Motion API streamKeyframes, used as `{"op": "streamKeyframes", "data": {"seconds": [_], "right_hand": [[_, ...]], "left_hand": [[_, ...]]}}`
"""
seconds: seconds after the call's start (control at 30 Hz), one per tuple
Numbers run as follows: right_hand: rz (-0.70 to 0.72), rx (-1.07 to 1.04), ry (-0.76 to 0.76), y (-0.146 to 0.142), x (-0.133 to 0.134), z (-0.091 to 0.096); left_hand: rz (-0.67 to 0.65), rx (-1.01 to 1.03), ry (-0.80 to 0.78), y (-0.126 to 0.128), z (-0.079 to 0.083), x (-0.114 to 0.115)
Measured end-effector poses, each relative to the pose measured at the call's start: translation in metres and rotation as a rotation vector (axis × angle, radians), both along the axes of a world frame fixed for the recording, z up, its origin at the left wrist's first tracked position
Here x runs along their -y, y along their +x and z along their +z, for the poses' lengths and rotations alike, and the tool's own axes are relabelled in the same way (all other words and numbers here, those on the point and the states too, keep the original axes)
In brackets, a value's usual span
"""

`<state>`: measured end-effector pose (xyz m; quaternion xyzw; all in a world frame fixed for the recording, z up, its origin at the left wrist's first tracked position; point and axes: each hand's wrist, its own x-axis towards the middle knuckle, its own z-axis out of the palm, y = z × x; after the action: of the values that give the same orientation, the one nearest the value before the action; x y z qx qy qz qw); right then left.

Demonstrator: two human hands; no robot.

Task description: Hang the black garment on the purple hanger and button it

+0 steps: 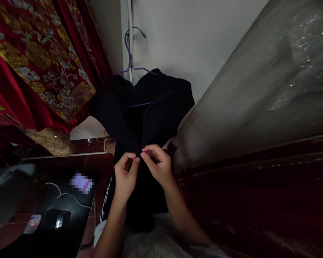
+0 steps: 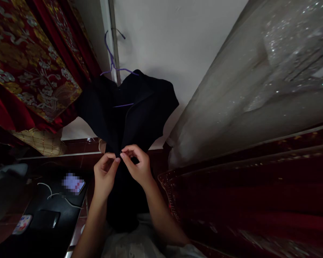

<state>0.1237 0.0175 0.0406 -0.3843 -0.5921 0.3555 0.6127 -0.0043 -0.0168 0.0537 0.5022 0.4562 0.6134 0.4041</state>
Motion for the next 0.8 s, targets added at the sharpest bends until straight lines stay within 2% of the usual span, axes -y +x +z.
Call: {"op": "streamKeyframes", "data": {"seconds": [0.2,0.33,0.53,0.6,0.7,0.8], "right_hand": [[0.006,0.007,-0.001,0.0,-0.002,-0.006],[0.033,-0.011,0.008,0.003,0.001,-0.001],[0.164,0.034,0.0,0.003,0.004,0.011],[0.186,0.023,-0.068,0.001,0.006,0.014],[0.213,-0.079,-0.267,-0.002,0.007,0.017],[0.358,-0.233,-0.515,-0.004,0.004,0.017]], "left_hand": [[0.045,0.027,-0.007,0.005,-0.002,0.002],[0.053,0.02,-0.017,0.009,-0.003,0.007],[0.13,-0.058,0.047,0.003,-0.003,0.01],[0.16,-0.132,0.083,0.0,-0.004,0.009],[0.176,-0.228,0.126,-0.003,-0.007,0.009],[0.176,-0.272,0.17,-0.007,-0.012,0.007]]}}
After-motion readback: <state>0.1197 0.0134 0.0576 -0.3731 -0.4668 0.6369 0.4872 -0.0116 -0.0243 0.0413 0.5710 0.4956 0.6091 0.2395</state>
